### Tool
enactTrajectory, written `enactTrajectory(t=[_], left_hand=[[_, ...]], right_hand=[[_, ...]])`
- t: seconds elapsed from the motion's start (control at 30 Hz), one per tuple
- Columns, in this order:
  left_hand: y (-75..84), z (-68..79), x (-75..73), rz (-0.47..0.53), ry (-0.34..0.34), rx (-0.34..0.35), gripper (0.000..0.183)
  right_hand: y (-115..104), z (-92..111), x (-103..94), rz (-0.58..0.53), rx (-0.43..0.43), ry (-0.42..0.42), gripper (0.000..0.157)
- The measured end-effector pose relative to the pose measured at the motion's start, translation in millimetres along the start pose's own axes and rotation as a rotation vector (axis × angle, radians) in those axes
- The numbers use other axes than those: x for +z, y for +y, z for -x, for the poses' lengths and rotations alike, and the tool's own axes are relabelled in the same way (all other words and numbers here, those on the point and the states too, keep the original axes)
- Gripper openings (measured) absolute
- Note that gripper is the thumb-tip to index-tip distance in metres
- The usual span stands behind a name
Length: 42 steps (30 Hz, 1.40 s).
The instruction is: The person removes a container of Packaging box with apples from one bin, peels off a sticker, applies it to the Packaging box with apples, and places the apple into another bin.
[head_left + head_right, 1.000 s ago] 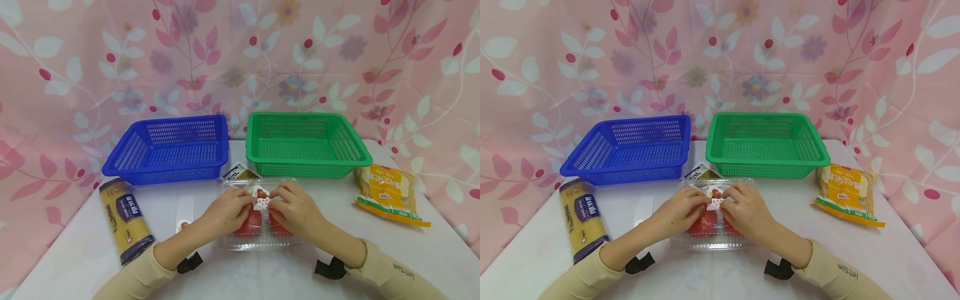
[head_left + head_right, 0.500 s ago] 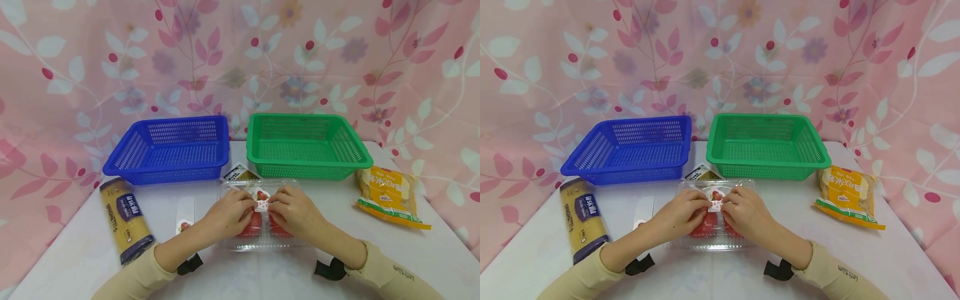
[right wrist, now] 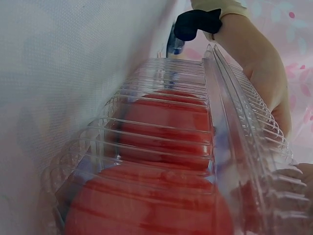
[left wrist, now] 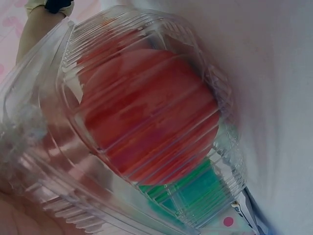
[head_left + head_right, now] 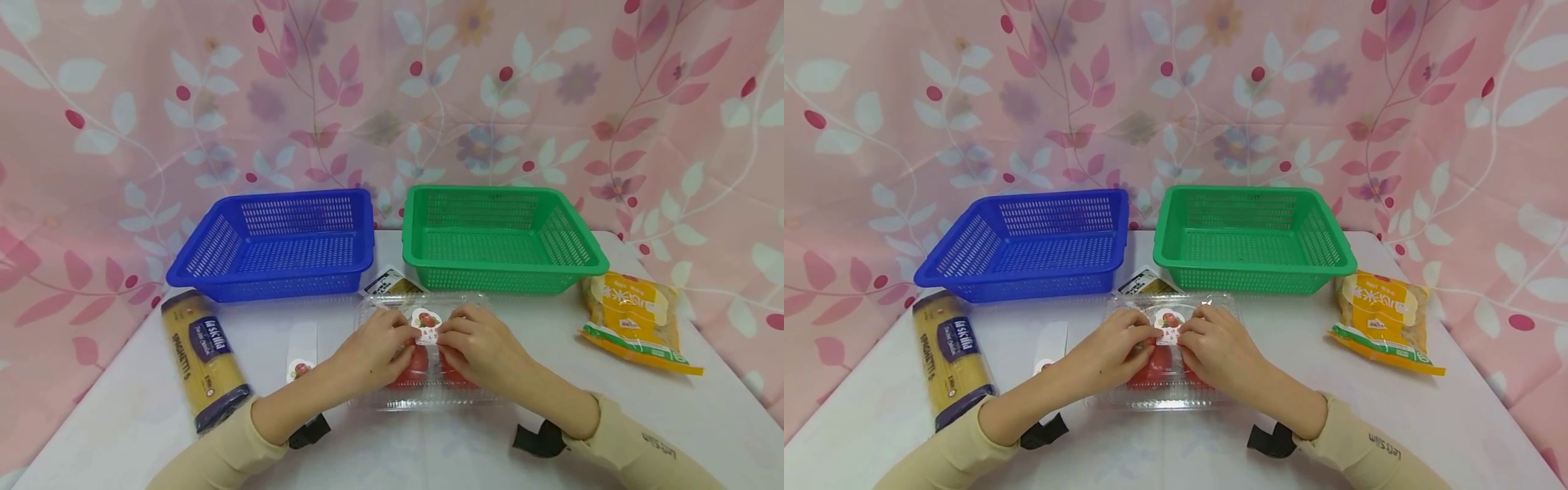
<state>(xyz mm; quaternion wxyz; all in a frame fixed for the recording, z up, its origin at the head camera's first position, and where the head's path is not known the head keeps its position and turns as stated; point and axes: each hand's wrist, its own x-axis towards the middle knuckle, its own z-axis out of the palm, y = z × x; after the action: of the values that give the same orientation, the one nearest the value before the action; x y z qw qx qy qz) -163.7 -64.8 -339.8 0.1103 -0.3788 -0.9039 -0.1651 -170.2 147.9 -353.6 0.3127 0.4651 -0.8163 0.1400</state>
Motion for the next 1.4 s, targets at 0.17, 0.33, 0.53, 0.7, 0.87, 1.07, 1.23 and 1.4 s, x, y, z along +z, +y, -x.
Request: enactTrajectory(t=[0.17, 0.33, 0.53, 0.7, 0.87, 1.07, 1.23, 1.4], left_hand=[[-2.1, -3.4, -2.3, -0.01, -0.012, -0.025, 0.016], [-3.5, -6.9, -2.1, -0.057, -0.036, -0.047, 0.019], [-5.0, -11.0, 2.1, -0.078, -0.045, -0.024, 0.028], [-5.2, -9.8, 4.3, -0.09, -0.1, -0.074, 0.039], [-5.8, -7.1, 4.4, -0.151, -0.164, -0.052, 0.056], [-6.9, -4.8, 7.2, -0.217, -0.197, -0.017, 0.067], [-7.5, -0.5, 9.8, -0.233, -0.175, 0.025, 0.072], [-8.8, 2.9, 8.7, -0.253, -0.172, 0.055, 0.075]], right_hand=[[0.0, -0.8, -0.5, -0.002, 0.003, -0.006, 0.014], [-0.4, -1.6, -0.3, 0.0, -0.011, 0.01, 0.01], [-1.4, -2.5, -1.2, -0.019, 0.008, -0.035, 0.011], [-6.5, -1.9, -1.1, -0.029, 0.035, -0.09, 0.022], [-14.8, -0.6, -0.5, 0.002, 0.018, -0.132, 0.05], [-20.2, 3.4, -0.1, 0.042, 0.013, -0.193, 0.063], [-22.9, 8.1, 1.6, 0.066, 0.007, -0.215, 0.066], [-25.6, 9.8, 2.1, 0.065, 0.029, -0.219, 0.065]])
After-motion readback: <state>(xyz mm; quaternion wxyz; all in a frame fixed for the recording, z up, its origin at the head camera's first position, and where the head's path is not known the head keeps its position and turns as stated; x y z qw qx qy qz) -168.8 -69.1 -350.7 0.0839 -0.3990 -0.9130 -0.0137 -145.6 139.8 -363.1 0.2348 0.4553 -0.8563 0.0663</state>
